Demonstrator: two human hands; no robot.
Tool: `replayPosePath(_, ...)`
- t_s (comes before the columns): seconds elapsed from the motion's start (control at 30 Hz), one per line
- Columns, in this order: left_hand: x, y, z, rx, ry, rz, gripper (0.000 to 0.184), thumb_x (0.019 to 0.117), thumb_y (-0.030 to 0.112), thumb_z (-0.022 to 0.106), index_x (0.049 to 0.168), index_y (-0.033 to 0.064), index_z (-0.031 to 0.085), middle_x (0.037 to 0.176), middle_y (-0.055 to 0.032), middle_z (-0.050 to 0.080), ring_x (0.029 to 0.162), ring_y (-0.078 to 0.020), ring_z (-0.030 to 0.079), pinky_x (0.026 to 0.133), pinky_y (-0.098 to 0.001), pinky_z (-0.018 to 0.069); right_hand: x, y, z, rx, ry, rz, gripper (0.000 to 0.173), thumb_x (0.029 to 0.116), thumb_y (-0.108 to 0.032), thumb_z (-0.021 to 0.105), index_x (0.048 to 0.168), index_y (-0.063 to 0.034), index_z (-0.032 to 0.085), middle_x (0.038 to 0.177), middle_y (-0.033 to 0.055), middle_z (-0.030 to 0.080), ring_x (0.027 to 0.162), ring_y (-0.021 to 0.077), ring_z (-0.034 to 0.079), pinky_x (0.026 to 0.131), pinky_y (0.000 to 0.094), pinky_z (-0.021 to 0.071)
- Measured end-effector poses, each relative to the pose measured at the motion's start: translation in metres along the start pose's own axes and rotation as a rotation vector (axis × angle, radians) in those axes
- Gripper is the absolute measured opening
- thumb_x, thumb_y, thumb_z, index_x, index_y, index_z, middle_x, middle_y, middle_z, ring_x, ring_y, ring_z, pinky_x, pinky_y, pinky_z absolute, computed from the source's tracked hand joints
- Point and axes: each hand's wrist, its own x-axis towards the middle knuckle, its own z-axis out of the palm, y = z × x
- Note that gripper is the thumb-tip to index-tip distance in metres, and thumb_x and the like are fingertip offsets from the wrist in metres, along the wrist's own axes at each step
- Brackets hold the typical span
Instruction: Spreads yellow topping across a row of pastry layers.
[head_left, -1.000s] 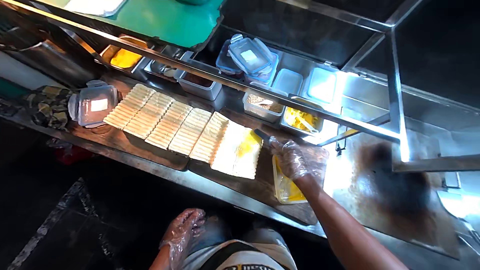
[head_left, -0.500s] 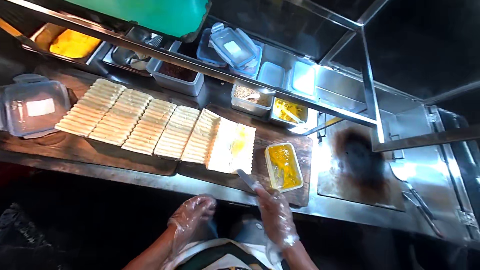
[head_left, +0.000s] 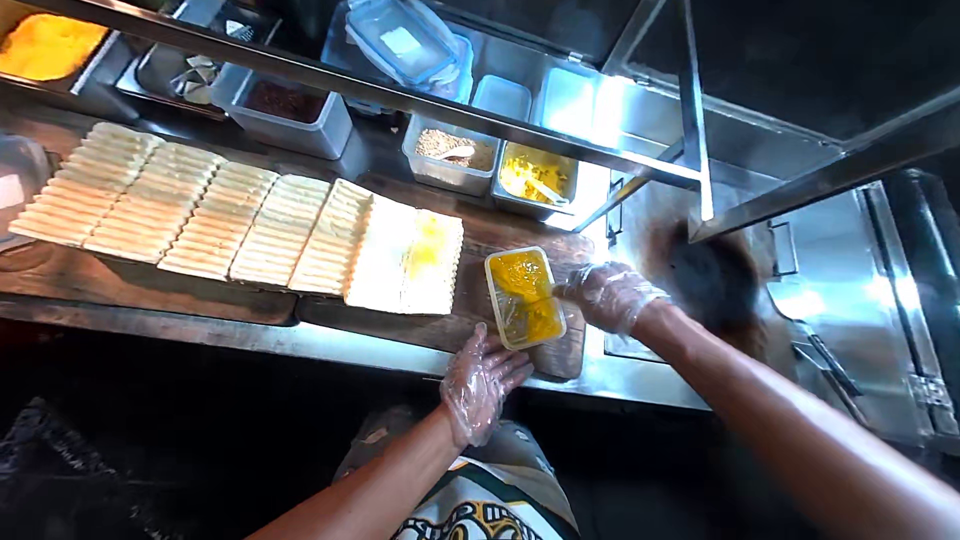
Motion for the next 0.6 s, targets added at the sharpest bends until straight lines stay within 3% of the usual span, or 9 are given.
replayPosePath(0.13, 0.001, -0.007, 0.006, -0.049, 0.044, 0.064, 0.062, 0.1097, 0.05, 0.033, 0.141, -0.0017, 0.047, 0.128, -0.0263, 0.062, 0.114, -0.0372, 0.066, 0.096, -0.0489, 0.0559, -0.002, 0.001, -0.015, -0.108, -0.236, -0.035, 0.031, 0.0981, -0.021, 0.061, 0.126, -0.0294, 0.07, 0.11, 0.0111, 0.073, 0.101, 0.0368, 0.07, 0.085, 0.0619, 0.0535)
replayPosePath(0.3, 0.0, -0.01, 0.011, -0.11, 0.064, 0.1, 0.061, 0.11, 0.049, 0.034, 0.14, -0.0022, 0.048, 0.128, -0.0258, 0.062, 0.113, -0.0362, 0.066, 0.096, -0.0481, 0.0558, 0.011, -0.007, -0.016, 0.074, -0.34, -0.069, 0.025, 0.1016, -0.022, 0.057, 0.121, -0.0226, 0.073, 0.114, 0.0092, 0.073, 0.11, 0.0317, 0.068, 0.093, 0.058, 0.0523)
replayPosePath(0.37, 0.0, -0.011, 0.011, -0.112, 0.066, 0.111, 0.062, 0.11, 0.049, 0.034, 0.14, -0.0028, 0.049, 0.126, -0.0265, 0.063, 0.111, -0.0364, 0.067, 0.094, -0.048, 0.0567, 0.015, -0.005, -0.009, 0.248, -0.347, -0.075, 0.024, 0.1041, -0.022, 0.056, 0.12, -0.0166, 0.073, 0.11, 0.0098, 0.073, 0.106, 0.0274, 0.069, 0.095, 0.0531, 0.0519)
replayPosePath(0.43, 0.0, -0.012, 0.009, -0.105, 0.064, 0.114, 0.062, 0.1102, 0.049, 0.034, 0.144, -0.0024, 0.044, 0.13, -0.0286, 0.06, 0.112, -0.0383, 0.066, 0.094, -0.0492, 0.0569, 0.015, 0.004, 0.004, 0.533, -0.327, -0.054, 0.023, 0.105, -0.017, 0.056, 0.117, -0.0098, 0.074, 0.093, 0.0081, 0.073, 0.082, 0.0185, 0.069, 0.082, 0.0408, 0.0552)
replayPosePath(0.5, -0.002, -0.01, 0.007, -0.072, 0.054, 0.1, 0.063, 0.1104, 0.049, 0.033, 0.146, -0.0018, 0.041, 0.131, -0.0296, 0.06, 0.111, -0.0395, 0.067, 0.092, -0.0494, 0.0582, 0.007, 0.016, 0.021, 0.928, -0.309, -0.017, 0.022, 0.1046, -0.012, 0.056, 0.118, -0.0052, 0.073, 0.084, 0.007, 0.072, 0.061, 0.0108, 0.06, 0.059, 0.0281, 0.0494)
replayPosePath(0.53, -0.004, -0.009, 0.005, -0.045, 0.052, 0.084, 0.064, 0.1106, 0.049, 0.032, 0.147, -0.002, 0.041, 0.132, -0.0293, 0.06, 0.111, -0.0391, 0.068, 0.091, -0.0489, 0.0587, 0.001, 0.019, 0.03, 1.126, -0.304, 0.013, 0.024, 0.1041, -0.011, 0.055, 0.121, -0.0042, 0.071, 0.084, 0.0079, 0.073, 0.056, 0.0091, 0.057, 0.052, 0.0246, 0.0455)
replayPosePath(0.6, -0.012, -0.002, -0.003, -0.002, 0.049, 0.043, 0.063, 0.1114, 0.048, 0.029, 0.144, -0.0038, 0.042, 0.129, -0.0288, 0.061, 0.109, -0.0384, 0.069, 0.09, -0.0491, 0.0591, -0.014, 0.014, 0.045, 1.408, -0.243, 0.088, 0.028, 0.1033, -0.01, 0.053, 0.125, -0.0037, 0.068, 0.086, 0.0099, 0.073, 0.053, 0.0081, 0.054, 0.048, 0.0223, 0.043)
